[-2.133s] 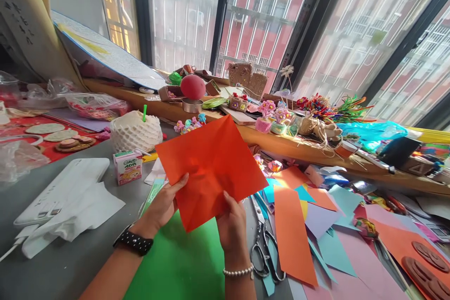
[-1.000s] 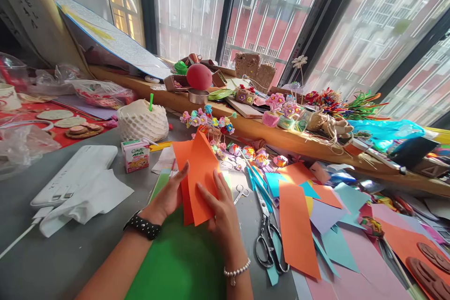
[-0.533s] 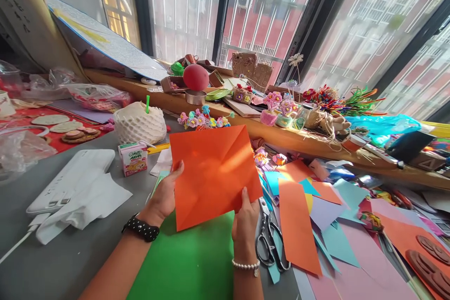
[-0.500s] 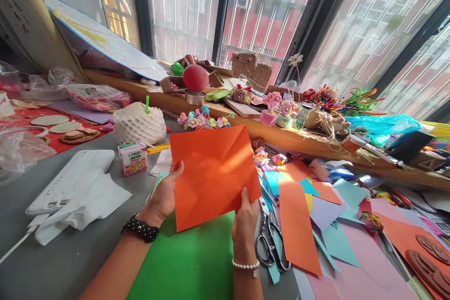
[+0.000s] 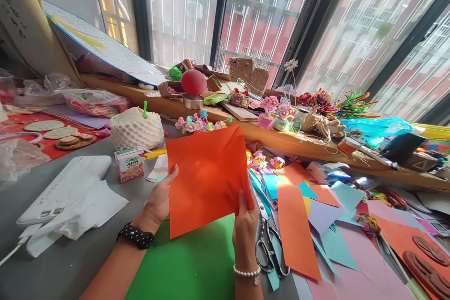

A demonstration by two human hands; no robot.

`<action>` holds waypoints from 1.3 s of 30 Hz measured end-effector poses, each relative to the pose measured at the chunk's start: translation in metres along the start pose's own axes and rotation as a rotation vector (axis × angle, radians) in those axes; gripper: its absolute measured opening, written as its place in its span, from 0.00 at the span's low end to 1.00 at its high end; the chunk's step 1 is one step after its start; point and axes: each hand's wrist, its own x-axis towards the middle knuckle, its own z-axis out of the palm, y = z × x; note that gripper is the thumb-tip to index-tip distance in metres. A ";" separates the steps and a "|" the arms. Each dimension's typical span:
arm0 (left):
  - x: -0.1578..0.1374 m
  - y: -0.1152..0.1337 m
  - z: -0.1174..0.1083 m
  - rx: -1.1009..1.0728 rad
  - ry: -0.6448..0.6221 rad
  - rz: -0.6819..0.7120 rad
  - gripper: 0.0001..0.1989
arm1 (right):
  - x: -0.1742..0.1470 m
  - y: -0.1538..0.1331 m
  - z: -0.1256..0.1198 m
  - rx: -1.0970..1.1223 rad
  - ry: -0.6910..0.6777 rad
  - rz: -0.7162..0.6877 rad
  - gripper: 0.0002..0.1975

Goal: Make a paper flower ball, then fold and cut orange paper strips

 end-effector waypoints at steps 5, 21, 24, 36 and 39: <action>-0.006 0.002 0.008 -0.016 0.063 -0.010 0.11 | -0.001 -0.001 -0.001 -0.027 -0.066 -0.073 0.19; -0.016 -0.005 0.010 -0.016 -0.389 -0.134 0.23 | -0.017 -0.013 0.016 -1.009 -0.692 -0.730 0.40; -0.016 -0.006 0.011 0.008 -0.323 -0.069 0.20 | -0.020 -0.012 0.019 -1.113 -0.733 -0.775 0.38; -0.015 -0.006 0.015 0.038 -0.168 -0.101 0.10 | -0.017 -0.029 0.019 -0.639 -0.590 -0.436 0.19; -0.021 -0.005 0.014 0.093 -0.336 -0.246 0.13 | -0.008 -0.039 0.019 -0.384 -0.382 -0.171 0.18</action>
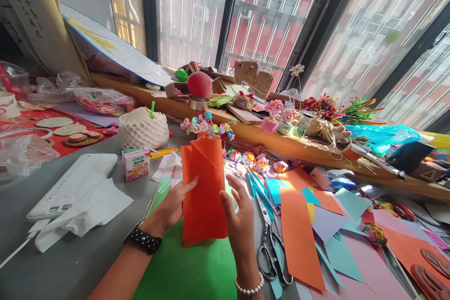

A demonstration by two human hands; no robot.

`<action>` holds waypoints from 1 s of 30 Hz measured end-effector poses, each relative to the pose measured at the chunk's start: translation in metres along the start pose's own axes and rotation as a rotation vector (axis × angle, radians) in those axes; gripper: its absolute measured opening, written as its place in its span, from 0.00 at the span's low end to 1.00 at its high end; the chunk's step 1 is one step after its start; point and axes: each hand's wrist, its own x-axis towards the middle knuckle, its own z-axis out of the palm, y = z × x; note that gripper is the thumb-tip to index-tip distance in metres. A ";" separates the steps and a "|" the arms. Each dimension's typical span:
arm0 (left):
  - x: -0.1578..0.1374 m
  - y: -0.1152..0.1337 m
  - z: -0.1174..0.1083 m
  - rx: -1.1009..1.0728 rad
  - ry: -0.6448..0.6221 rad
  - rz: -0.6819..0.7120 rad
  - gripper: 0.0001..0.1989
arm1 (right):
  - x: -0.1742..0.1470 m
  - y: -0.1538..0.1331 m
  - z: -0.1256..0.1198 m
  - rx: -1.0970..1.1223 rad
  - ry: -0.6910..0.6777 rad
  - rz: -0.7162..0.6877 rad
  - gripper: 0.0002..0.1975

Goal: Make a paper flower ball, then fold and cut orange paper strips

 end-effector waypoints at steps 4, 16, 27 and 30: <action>-0.006 -0.001 -0.001 0.119 -0.161 -0.158 0.16 | 0.018 -0.008 -0.004 0.215 0.052 0.222 0.18; -0.008 0.001 0.002 0.265 -0.220 -0.124 0.20 | 0.041 0.005 -0.002 0.437 -0.015 0.285 0.16; -0.006 -0.002 0.002 0.323 -0.216 -0.130 0.18 | 0.035 0.009 0.001 0.511 -0.005 0.318 0.17; -0.008 -0.002 0.002 0.316 -0.246 -0.166 0.16 | 0.033 0.005 0.000 0.512 -0.066 0.410 0.19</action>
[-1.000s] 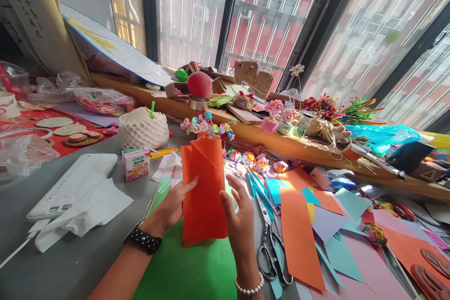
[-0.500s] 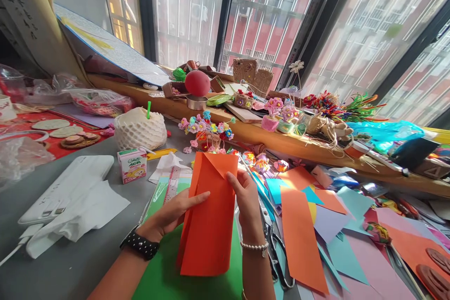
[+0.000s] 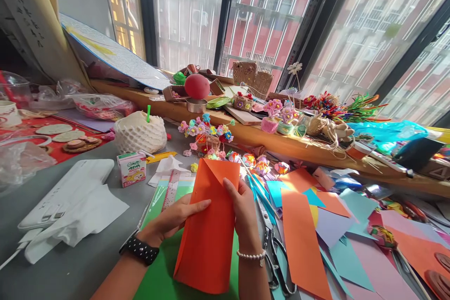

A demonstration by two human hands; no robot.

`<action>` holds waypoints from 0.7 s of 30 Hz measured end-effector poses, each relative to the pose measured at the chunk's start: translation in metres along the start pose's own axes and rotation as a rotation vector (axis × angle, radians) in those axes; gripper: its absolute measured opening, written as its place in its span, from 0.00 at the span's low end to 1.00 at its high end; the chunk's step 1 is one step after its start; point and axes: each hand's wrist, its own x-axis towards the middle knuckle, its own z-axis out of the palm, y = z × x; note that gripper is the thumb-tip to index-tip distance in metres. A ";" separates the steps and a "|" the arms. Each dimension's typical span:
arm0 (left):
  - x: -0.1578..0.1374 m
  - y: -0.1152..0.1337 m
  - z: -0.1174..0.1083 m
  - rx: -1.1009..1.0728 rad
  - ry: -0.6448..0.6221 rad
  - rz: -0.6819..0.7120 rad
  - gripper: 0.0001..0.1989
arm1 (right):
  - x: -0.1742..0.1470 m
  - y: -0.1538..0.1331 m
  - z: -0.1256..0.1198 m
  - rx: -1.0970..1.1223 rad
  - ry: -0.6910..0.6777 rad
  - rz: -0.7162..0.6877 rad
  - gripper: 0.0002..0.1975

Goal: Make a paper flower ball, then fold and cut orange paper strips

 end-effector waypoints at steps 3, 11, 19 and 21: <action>-0.001 0.000 0.000 0.007 -0.018 -0.013 0.16 | -0.003 -0.001 0.000 -0.017 0.020 0.010 0.18; 0.005 -0.001 0.001 0.087 0.044 0.073 0.17 | -0.004 -0.003 -0.002 -0.073 0.103 -0.049 0.19; 0.007 0.000 -0.001 0.033 0.027 0.163 0.17 | -0.004 -0.003 0.001 -0.073 0.066 -0.023 0.21; 0.006 0.000 -0.001 0.033 0.023 0.164 0.17 | -0.005 -0.003 0.003 -0.074 0.056 -0.036 0.21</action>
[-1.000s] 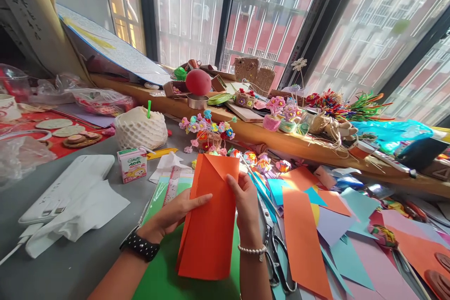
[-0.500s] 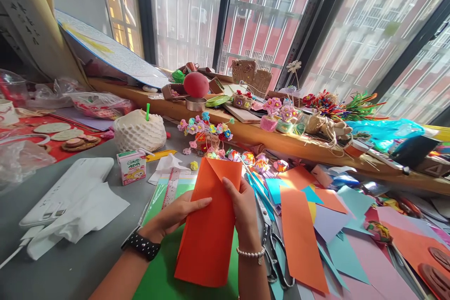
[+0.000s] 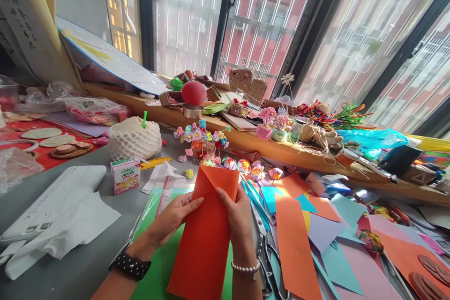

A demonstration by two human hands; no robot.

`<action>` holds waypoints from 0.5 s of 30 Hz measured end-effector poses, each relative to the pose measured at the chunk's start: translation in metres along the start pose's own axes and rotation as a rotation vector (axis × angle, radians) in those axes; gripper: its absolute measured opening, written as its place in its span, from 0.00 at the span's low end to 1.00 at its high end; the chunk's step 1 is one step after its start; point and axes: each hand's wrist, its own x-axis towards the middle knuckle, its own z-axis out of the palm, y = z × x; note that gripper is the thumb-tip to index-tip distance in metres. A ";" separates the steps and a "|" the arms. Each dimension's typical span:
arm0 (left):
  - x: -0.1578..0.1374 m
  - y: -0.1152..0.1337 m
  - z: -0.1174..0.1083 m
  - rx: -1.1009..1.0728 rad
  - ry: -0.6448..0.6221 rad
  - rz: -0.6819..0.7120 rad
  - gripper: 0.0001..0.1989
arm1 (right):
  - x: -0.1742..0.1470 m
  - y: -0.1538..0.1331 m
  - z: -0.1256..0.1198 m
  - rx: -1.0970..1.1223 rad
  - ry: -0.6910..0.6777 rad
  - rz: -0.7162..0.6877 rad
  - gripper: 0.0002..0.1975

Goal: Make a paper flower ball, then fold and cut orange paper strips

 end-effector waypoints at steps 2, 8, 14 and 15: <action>-0.001 0.001 0.001 0.003 0.001 -0.005 0.17 | 0.000 0.000 0.001 -0.013 0.006 -0.018 0.20; -0.004 0.009 0.005 0.075 0.011 0.012 0.17 | -0.002 -0.001 0.000 -0.014 0.004 -0.027 0.20; -0.008 0.026 0.012 0.259 0.232 0.265 0.17 | -0.010 -0.007 0.005 -0.043 -0.008 -0.083 0.18; -0.009 0.029 0.015 0.273 0.266 0.313 0.17 | -0.014 -0.011 0.008 -0.046 -0.024 -0.105 0.17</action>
